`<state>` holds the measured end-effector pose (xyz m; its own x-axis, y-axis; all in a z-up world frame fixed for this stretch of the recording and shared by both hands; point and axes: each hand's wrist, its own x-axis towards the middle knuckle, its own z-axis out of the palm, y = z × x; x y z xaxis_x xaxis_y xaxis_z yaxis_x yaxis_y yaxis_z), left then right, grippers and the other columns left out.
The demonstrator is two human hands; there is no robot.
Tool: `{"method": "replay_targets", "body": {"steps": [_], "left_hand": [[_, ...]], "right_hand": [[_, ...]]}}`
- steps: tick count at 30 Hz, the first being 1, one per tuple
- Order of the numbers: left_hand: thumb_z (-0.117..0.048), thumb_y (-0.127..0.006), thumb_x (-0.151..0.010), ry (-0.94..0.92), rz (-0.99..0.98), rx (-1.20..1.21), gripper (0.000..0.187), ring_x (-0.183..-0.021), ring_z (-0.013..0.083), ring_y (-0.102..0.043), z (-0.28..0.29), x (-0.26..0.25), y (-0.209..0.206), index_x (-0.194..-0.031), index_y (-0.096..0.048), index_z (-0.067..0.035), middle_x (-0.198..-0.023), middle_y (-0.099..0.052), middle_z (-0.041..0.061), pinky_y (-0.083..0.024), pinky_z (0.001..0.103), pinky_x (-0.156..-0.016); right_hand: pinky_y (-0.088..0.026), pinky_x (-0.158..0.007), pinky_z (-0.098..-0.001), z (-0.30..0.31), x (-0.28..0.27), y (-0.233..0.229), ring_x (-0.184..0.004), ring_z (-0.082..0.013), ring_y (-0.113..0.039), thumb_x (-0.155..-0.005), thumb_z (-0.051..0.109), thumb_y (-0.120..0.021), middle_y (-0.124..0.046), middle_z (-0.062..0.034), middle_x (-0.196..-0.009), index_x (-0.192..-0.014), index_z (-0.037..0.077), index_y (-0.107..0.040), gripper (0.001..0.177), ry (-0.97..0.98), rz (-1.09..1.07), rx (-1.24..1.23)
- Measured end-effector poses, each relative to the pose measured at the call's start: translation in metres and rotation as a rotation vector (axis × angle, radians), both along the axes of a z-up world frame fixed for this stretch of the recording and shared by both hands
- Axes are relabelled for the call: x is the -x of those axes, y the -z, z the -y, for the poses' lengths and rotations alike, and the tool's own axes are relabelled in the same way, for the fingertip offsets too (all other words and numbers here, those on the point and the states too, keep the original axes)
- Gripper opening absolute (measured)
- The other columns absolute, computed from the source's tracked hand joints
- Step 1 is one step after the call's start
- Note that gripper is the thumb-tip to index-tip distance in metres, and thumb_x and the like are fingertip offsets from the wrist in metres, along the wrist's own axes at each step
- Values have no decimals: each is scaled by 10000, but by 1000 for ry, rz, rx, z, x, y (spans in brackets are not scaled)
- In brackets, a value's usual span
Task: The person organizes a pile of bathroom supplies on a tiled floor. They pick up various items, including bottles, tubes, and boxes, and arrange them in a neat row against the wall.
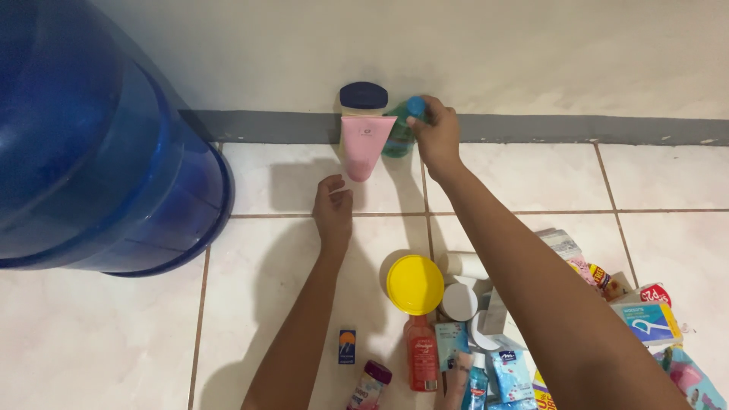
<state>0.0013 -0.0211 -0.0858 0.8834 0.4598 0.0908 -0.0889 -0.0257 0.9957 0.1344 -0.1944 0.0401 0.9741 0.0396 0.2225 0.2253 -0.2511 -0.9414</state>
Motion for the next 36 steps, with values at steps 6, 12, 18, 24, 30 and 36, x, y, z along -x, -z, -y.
{"method": "replay_targets", "body": {"steps": [6,12,18,24,30,36], "left_hand": [[-28,-644,-930,8,26,28,356,-903,163,-643,-4,1,1,-1281,-587,-43,-1192,-664,99,-559,308,-826],[0,-647,-917,13,34,25,353,-901,158,-643,-8,3,-2,-1263,-589,-40,-1189,-661,95,-565,302,-812],[2,-653,-918,8,-36,15,353,-913,148,-633,-10,10,-16,-1260,-583,-53,-1193,-650,82,-569,301,-797],[2,-624,-920,41,-70,-18,322,-912,155,-622,-6,21,-24,-1237,-601,-53,-1216,-652,81,-565,305,-804],[-43,-671,-923,139,-73,-172,240,-848,148,-653,2,24,-17,-1160,-632,-30,-1040,-692,74,-553,305,-743],[-57,-660,-950,252,-49,-157,131,-721,148,-685,30,45,-30,-1072,-667,-8,-837,-715,85,-560,288,-698]], "right_hand": [[-582,-802,-291,-5,0,-1,-965,-150,-671,-929,-27,-680,-689,-113,-1123,-1249,-22,-636,323,-59,-8,-99],[-539,-983,-354,-7,-3,31,-1217,-271,-575,-885,-35,-751,-533,-205,-1338,-1402,3,-447,601,82,-34,31],[-476,-1052,-434,27,17,57,-1375,-329,-473,-911,53,-778,-479,-180,-1419,-1427,27,-402,640,109,-10,41],[-478,-1042,-391,95,108,57,-1223,-324,-573,-900,153,-779,-565,-182,-1295,-1336,35,-575,496,144,92,464],[-490,-942,-318,216,201,51,-1096,-189,-598,-963,131,-662,-632,-75,-1152,-1241,50,-598,296,423,-160,-22],[-512,-760,-369,233,266,86,-870,-251,-609,-1093,163,-589,-651,-163,-975,-1101,6,-596,157,576,-221,233]]}}
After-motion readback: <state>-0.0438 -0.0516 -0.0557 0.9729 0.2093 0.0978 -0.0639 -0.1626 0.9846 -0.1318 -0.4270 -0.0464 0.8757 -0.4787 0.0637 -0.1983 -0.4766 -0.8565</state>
